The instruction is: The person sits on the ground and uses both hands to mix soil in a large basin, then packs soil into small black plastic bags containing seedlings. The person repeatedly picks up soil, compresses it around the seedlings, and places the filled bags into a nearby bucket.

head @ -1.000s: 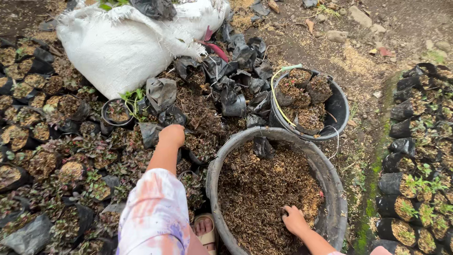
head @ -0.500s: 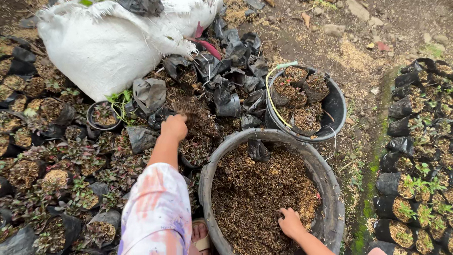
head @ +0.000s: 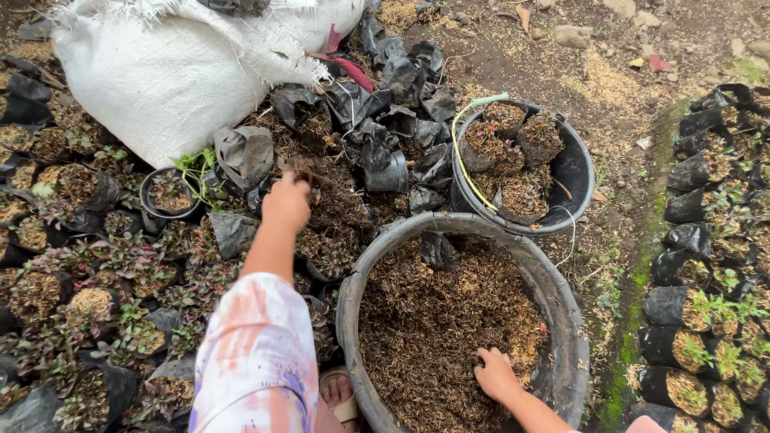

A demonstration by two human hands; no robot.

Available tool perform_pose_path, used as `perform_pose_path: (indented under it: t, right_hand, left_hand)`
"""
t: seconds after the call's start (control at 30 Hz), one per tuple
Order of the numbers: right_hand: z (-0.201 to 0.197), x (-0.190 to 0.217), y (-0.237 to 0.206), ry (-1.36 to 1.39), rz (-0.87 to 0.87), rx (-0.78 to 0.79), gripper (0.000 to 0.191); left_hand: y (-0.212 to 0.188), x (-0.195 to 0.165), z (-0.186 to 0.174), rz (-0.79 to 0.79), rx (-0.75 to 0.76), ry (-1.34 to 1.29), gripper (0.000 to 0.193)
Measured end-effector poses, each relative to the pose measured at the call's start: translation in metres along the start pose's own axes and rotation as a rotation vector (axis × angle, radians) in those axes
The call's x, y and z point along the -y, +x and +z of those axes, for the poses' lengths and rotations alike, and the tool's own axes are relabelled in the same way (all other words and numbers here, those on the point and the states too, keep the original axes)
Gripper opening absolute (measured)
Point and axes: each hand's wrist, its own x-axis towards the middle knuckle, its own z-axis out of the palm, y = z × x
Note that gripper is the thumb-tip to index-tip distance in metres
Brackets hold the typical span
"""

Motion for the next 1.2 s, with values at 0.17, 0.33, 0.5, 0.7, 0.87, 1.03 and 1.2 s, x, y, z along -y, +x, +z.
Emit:
perform_pose_path:
  t: [0.17, 0.33, 0.5, 0.7, 0.87, 1.03, 1.2]
  right_hand:
    - [0.001, -0.001, 0.000, 0.000, 0.010, 0.013, 0.046]
    - [0.003, -0.001, 0.000, -0.022, 0.042, 0.033, 0.049]
    - [0.001, 0.002, -0.001, -0.026, 0.035, 0.047, 0.049]
    - [-0.004, 0.008, -0.004, -0.030, 0.056, 0.056, 0.048]
    - [-0.007, 0.012, -0.009, 0.027, 0.019, -0.013, 0.050]
    - [-0.017, 0.027, -0.016, 0.044, 0.001, -0.022, 0.046]
    - [-0.032, 0.037, -0.024, -0.060, -0.139, -0.151, 0.037]
  left_hand:
    - [-0.011, -0.013, 0.027, 0.094, -0.127, 0.305, 0.029]
    - [-0.010, -0.011, 0.038, 0.081, -0.215, 0.260, 0.066]
    - [0.000, -0.019, 0.043, 0.049, -0.279, 0.244, 0.048]
    - [0.006, -0.023, 0.045, 0.048, -0.380, 0.183, 0.020]
    - [-0.005, -0.018, 0.033, 0.162, -0.514, 0.161, 0.018]
    - [-0.024, -0.022, -0.011, 0.285, -0.421, 0.307, 0.018]
    - [-0.063, -0.054, -0.074, 0.488, -0.461, 0.331, 0.019]
